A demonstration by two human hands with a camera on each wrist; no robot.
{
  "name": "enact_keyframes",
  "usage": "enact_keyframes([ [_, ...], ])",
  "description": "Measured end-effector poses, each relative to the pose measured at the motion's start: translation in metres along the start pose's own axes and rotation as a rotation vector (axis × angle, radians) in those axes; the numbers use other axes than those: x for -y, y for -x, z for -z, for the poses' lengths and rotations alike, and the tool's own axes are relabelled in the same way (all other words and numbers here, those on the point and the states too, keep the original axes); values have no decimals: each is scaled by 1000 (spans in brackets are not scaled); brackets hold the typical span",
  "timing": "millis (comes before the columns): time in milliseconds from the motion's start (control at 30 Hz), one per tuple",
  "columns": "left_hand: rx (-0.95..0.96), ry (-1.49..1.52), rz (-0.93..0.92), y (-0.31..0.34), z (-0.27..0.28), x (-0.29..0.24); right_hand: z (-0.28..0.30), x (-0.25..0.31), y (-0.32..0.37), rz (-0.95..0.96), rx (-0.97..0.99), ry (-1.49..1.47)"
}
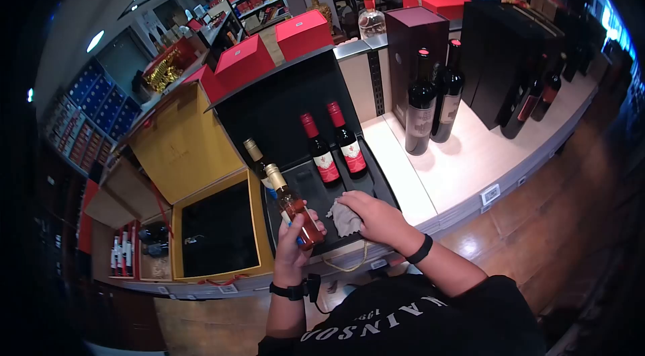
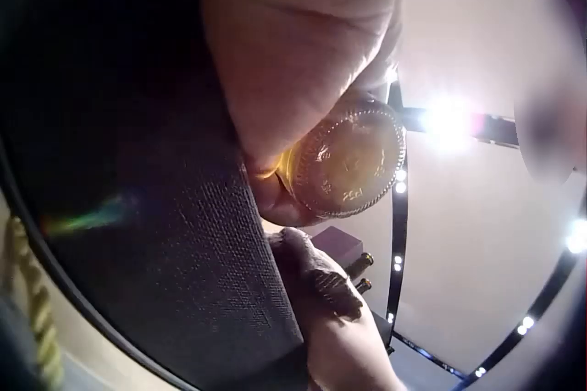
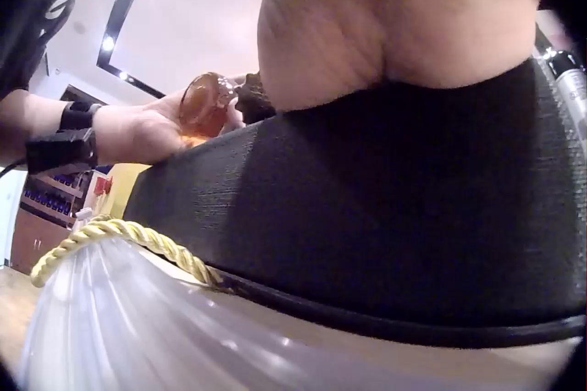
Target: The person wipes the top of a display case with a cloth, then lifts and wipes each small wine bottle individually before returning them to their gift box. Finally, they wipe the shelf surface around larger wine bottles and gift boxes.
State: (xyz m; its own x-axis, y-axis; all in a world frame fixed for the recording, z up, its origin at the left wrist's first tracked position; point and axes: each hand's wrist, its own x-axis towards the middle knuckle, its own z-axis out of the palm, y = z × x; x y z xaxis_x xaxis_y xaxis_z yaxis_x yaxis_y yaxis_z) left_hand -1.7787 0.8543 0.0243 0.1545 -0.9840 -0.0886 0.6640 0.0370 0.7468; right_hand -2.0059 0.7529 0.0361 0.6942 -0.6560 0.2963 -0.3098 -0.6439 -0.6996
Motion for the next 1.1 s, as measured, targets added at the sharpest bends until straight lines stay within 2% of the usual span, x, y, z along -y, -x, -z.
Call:
enact_keyframes([
  [100,42,-93,13,1,-5,-2,-6,-2,-2,28,-51,48],
  [233,-32,-261,-16,-8,-10,-2,-11,11,-4,41,-147,133],
  [300,-15,-255,-60,-12,-12,-7,-17,4,-4,32,-197,134],
  [367,-26,-201,-60,-17,-6,-4,-21,3,-9,39,-332,134],
  [433,-94,-189,1,-19,-2,-1,-20,11,-16,-56,-402,170],
  [533,-94,-187,19,-21,4,3,-23,24,-39,-166,-559,32],
  [633,-53,-236,-24,-22,2,4,-22,59,-74,-145,-458,-90],
  [733,17,-373,-72,-28,3,7,-36,67,-95,89,-281,42],
  [767,23,-412,-23,-34,18,19,-40,73,-94,36,-244,-1],
  [833,41,-248,-77,-31,15,13,-45,67,-90,23,-204,-39],
  [933,-66,-198,-102,-24,11,19,-41,67,-76,44,-144,-7],
  [1033,-67,-372,-180,-31,17,25,-31,61,-66,42,-95,-77],
  [1100,-87,-290,-104,-36,15,19,-25,63,-64,85,-58,-49],
])
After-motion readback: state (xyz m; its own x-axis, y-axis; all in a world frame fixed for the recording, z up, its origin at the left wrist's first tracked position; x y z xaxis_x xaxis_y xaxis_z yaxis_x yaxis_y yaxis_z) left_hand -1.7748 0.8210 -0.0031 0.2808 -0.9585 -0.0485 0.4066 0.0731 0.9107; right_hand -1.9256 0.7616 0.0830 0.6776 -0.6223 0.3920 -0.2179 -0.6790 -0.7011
